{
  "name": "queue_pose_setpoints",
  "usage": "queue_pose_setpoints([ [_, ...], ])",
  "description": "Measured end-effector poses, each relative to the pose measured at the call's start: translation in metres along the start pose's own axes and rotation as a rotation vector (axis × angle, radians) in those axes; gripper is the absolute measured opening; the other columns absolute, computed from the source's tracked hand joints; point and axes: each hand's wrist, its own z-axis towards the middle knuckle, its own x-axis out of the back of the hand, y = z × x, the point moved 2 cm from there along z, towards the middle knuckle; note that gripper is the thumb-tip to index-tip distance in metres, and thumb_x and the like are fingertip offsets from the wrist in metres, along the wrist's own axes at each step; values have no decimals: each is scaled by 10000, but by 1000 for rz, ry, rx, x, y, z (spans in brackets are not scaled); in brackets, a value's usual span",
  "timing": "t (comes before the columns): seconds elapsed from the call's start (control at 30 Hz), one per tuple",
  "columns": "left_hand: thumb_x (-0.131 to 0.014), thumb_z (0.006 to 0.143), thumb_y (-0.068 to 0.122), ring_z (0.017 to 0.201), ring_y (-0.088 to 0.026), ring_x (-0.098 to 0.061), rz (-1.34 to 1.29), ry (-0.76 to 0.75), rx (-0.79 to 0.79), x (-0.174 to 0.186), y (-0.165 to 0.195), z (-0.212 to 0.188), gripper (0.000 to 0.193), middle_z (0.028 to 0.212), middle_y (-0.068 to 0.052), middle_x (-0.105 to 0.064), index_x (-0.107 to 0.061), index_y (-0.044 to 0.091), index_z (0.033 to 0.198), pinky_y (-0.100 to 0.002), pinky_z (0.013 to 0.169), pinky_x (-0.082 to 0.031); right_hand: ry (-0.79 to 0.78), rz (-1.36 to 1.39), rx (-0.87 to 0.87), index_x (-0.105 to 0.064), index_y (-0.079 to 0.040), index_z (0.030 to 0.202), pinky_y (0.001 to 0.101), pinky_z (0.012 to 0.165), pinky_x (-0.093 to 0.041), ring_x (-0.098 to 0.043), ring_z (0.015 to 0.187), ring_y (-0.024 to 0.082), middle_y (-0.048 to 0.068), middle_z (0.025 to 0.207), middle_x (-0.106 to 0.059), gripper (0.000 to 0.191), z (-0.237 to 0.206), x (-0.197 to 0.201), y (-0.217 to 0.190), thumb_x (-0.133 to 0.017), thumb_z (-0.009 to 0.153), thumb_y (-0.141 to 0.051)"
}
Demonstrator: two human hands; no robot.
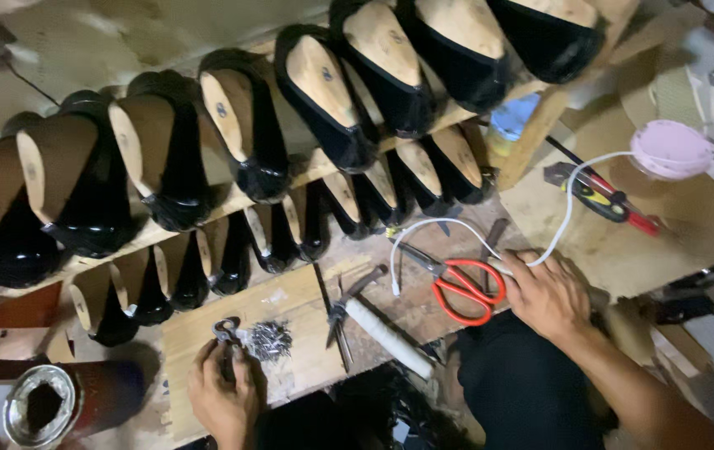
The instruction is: The person scrapes the sole of a black shoe with a metal tool, then applies a yellow adhesive to the sole by hand. The person places the shoe on a shelf and retrieves another shoe to continue the process.
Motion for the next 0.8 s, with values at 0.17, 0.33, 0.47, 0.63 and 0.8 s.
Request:
queue_pose_setpoints([
  [0.17,-684,965,252,1193,-361,-616,3,-17,8,1,-1,0,290,1308,-148,-660,-710,53,1174,-439,1016,-482,-39,35,-142,-691,-133,1207,482,862,-532,-648,1000,337,99,1040,-694,400,-4,-10,9,-730,831,-264],
  [0.33,-664,941,210,1180,-368,-616,-55,-51,23,3,-4,-1,305,1314,-151,-663,-693,38,1191,-441,1008,-484,-83,-25,-250,-694,-129,1233,518,929,-517,-635,1068,374,166,1019,-693,401,17,-10,19,-744,878,-308],
  [0.47,-684,955,227,1181,-369,-620,-69,-25,-4,4,-3,-2,296,1287,-153,-668,-700,41,1184,-446,1017,-483,-22,-21,-246,-668,-70,1303,556,928,-469,-582,1135,423,201,1208,-665,499,30,20,4,-734,873,-315],
  [0.63,-679,934,220,1156,-361,-633,-76,-20,2,4,1,3,291,1285,-160,-666,-702,35,1157,-434,982,-501,136,284,-38,-578,-57,1370,543,967,-490,-576,1193,437,249,1370,-572,526,11,40,-69,-694,900,-262],
  [0.8,-689,943,218,1117,-347,-645,-124,-46,67,8,3,3,272,1267,-146,-679,-709,36,1143,-416,902,-513,-388,332,-313,-441,-167,1573,490,768,-560,-680,907,417,240,1227,-630,699,8,12,-84,-690,922,-210],
])
